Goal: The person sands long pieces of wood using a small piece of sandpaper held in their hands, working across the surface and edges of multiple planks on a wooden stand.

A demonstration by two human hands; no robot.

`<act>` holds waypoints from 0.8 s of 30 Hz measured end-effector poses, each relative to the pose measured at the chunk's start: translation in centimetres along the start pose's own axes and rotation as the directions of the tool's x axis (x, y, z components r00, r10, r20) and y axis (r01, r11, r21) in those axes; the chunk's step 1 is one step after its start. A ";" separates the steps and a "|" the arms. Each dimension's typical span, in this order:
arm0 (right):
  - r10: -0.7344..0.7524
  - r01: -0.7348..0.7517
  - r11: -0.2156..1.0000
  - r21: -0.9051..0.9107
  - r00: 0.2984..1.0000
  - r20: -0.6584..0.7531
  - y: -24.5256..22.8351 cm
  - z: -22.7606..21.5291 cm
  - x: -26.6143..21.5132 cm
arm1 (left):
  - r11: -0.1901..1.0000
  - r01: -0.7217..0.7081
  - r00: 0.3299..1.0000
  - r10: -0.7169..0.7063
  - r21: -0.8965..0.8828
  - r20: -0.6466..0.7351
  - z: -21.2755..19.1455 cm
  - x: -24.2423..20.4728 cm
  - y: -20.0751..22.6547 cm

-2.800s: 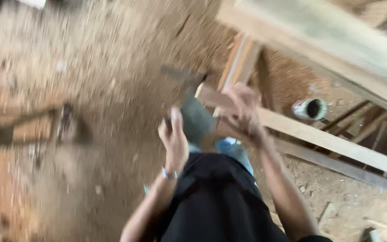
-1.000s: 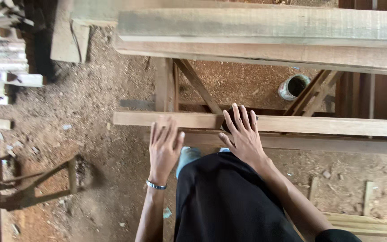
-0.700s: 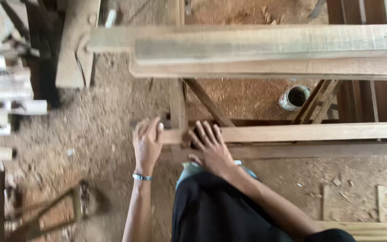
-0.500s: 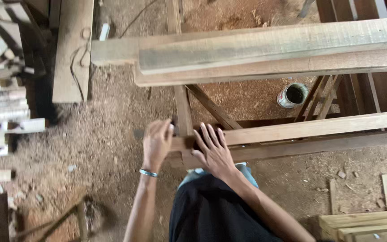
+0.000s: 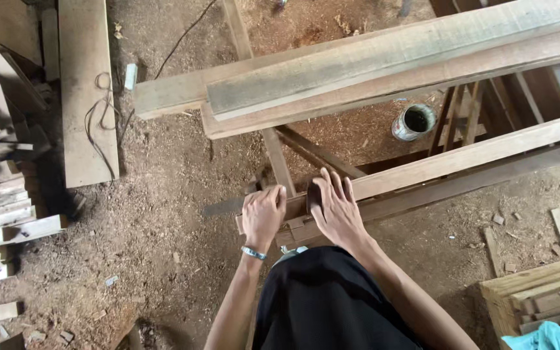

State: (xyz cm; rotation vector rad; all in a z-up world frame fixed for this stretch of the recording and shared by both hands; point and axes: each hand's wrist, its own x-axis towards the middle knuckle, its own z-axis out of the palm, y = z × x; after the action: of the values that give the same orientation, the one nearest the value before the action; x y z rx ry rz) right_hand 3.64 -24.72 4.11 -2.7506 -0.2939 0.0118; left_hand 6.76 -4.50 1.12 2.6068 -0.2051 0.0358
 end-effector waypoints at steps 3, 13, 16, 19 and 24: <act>0.005 -0.003 1.000 0.009 0.979 -0.203 -1.9 1.8 1.6 | 1.000 0.011 0.999 -0.013 0.029 0.049 0.8 0.0 -1.2; -0.105 0.109 0.974 -0.200 0.994 0.030 -3.1 2.8 0.5 | 0.996 -0.052 0.997 0.056 0.075 -0.047 1.2 0.4 -1.1; -0.021 0.106 0.950 -0.293 0.960 0.280 -0.5 0.2 0.4 | 0.992 -0.098 0.979 0.109 0.074 -0.171 0.7 -0.4 -0.6; 0.162 -0.134 0.983 -0.127 0.955 0.249 3.7 -2.1 0.1 | 0.995 -0.094 0.979 0.101 0.045 -0.180 0.1 -0.2 0.1; 0.121 -0.124 0.969 -0.212 0.992 -0.028 8.0 -2.0 1.2 | 0.999 -0.018 0.994 0.022 0.039 -0.107 -0.3 -0.3 0.4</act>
State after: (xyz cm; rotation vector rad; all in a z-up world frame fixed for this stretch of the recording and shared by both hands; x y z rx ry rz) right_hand 6.53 -32.49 3.03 -2.9769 -0.1264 -0.0076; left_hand 6.40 -4.67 1.58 2.6322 -0.1941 0.1884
